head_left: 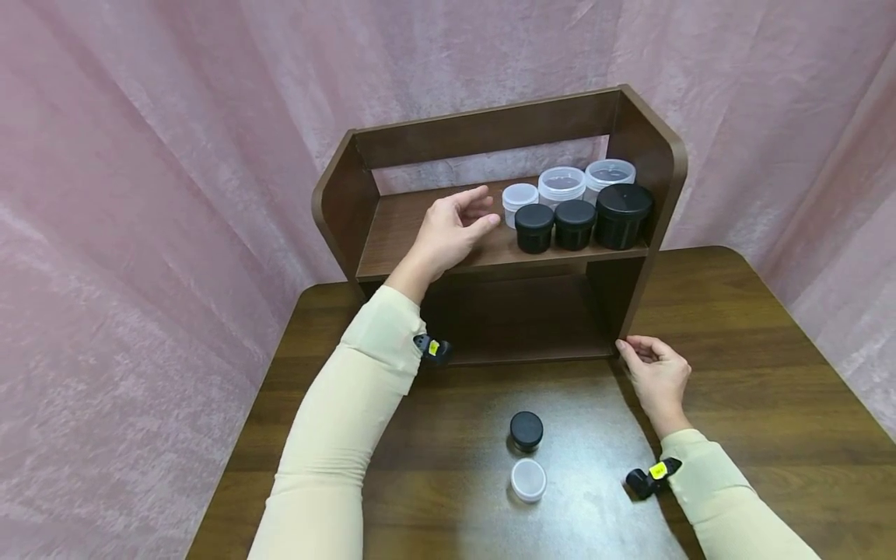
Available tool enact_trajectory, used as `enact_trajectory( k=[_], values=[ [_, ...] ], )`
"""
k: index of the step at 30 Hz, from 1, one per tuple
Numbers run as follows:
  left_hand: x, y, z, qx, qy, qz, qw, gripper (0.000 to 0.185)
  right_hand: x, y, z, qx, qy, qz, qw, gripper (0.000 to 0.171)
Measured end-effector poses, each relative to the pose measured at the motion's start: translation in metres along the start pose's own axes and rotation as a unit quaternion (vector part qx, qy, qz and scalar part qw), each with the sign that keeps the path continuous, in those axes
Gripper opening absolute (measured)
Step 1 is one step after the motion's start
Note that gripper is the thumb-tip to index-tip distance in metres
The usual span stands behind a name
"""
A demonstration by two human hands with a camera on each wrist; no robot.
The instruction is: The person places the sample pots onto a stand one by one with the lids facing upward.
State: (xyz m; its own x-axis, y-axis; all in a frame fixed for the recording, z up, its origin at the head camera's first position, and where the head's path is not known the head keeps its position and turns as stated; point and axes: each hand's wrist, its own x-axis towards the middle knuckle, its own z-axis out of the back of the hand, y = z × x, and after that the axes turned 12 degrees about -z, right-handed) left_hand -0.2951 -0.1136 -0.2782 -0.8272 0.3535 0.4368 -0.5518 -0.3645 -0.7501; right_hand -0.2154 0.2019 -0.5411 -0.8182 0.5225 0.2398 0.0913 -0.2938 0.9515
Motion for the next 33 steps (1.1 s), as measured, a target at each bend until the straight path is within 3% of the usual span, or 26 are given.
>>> enact_trajectory(
  k=[5,12,18,24,29,33],
  values=[
    [-0.022,-0.004,0.007,-0.002,-0.013,-0.021,0.9997,0.049,0.001,0.001,-0.001,0.005,0.0,0.004,1.0,0.016],
    [-0.065,-0.01,0.015,-0.021,-0.032,-0.063,0.9973,0.039,0.0,0.001,-0.002,-0.001,0.002,0.006,1.0,0.016],
    [-0.098,-0.007,0.016,-0.044,-0.032,-0.084,0.995,0.031,0.0,0.002,0.0,-0.009,0.004,0.004,1.0,0.018],
    [-0.129,0.007,0.005,-0.06,0.001,-0.064,0.9961,0.027,-0.001,0.003,0.002,-0.033,0.002,-0.004,0.999,0.02],
    [-0.159,0.024,-0.014,-0.07,0.044,-0.036,0.9959,0.025,-0.002,0.004,0.002,-0.047,0.004,-0.007,0.999,0.021],
    [-0.182,0.035,-0.03,-0.082,0.078,-0.032,0.993,0.023,-0.002,0.004,0.002,-0.047,0.004,-0.007,0.999,0.021]
  ],
)
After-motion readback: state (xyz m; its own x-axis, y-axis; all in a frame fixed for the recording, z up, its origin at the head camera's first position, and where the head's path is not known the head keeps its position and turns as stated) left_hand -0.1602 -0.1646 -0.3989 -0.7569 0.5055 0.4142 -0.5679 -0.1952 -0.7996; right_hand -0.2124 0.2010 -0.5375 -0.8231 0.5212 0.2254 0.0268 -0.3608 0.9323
